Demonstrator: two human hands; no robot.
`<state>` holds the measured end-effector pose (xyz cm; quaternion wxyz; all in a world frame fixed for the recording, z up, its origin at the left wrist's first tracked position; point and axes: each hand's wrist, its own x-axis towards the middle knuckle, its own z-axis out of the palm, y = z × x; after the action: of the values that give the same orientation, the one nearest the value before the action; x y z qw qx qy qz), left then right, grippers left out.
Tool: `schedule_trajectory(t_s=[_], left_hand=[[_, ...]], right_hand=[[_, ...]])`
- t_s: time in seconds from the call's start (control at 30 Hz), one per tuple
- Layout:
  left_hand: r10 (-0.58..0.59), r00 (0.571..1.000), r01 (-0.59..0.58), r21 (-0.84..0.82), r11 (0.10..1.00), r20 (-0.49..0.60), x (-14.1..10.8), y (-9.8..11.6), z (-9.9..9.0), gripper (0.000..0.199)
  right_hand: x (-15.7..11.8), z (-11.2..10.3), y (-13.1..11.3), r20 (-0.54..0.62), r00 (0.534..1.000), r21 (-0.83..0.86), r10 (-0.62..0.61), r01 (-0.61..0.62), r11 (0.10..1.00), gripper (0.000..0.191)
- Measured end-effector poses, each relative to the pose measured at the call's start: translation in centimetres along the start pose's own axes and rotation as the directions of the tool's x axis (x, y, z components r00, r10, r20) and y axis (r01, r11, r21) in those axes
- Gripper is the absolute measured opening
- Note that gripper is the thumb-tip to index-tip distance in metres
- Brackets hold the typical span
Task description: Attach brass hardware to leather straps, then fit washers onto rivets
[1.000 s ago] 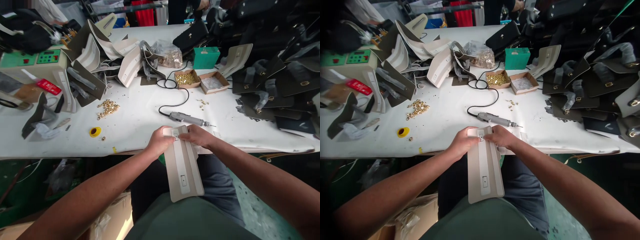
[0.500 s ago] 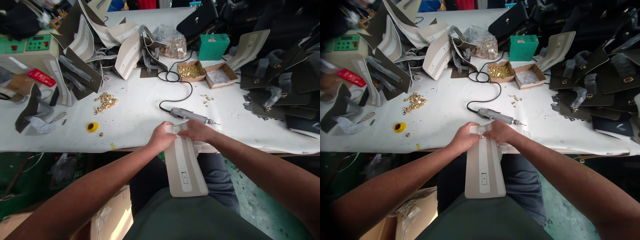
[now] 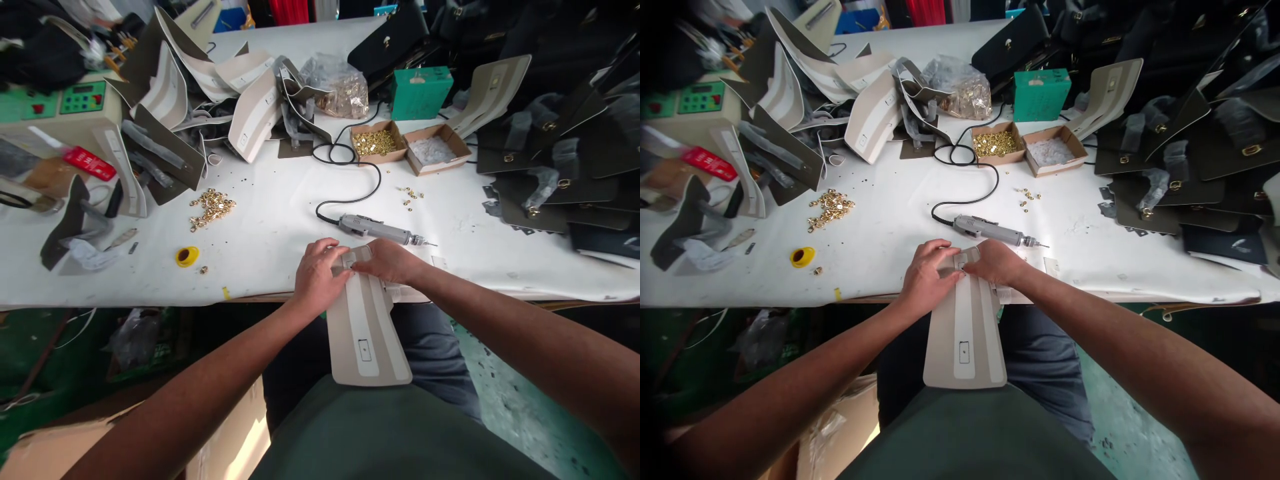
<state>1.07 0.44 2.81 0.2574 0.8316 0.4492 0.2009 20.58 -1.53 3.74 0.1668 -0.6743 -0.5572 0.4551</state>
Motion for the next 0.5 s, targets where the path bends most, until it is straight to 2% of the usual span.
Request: schedule_trajectory(t_s=[0.1, 0.27, 0.5], left_hand=[[0.061, 0.998, -0.06, 0.015, 0.998, -0.031, -0.41, -0.22, 0.5, 0.022], [0.06, 0.998, -0.059, 0.032, 0.998, -0.029, -0.37, -0.41, 0.48, 0.023], [0.064, 0.997, -0.063, 0.042, 0.997, -0.03, -0.05, -0.75, 0.52, 0.019]], right_hand=[[-0.15, -0.01, -0.28, -0.015, 1.0, -0.015, -0.006, 0.006, 1.0, 0.019], [-0.31, -0.04, -0.78, -0.001, 1.0, -0.086, 0.0, 0.0, 0.996, 0.017], [-0.36, -0.02, -0.59, -0.061, 0.998, -0.098, -0.014, 0.008, 0.995, 0.015]])
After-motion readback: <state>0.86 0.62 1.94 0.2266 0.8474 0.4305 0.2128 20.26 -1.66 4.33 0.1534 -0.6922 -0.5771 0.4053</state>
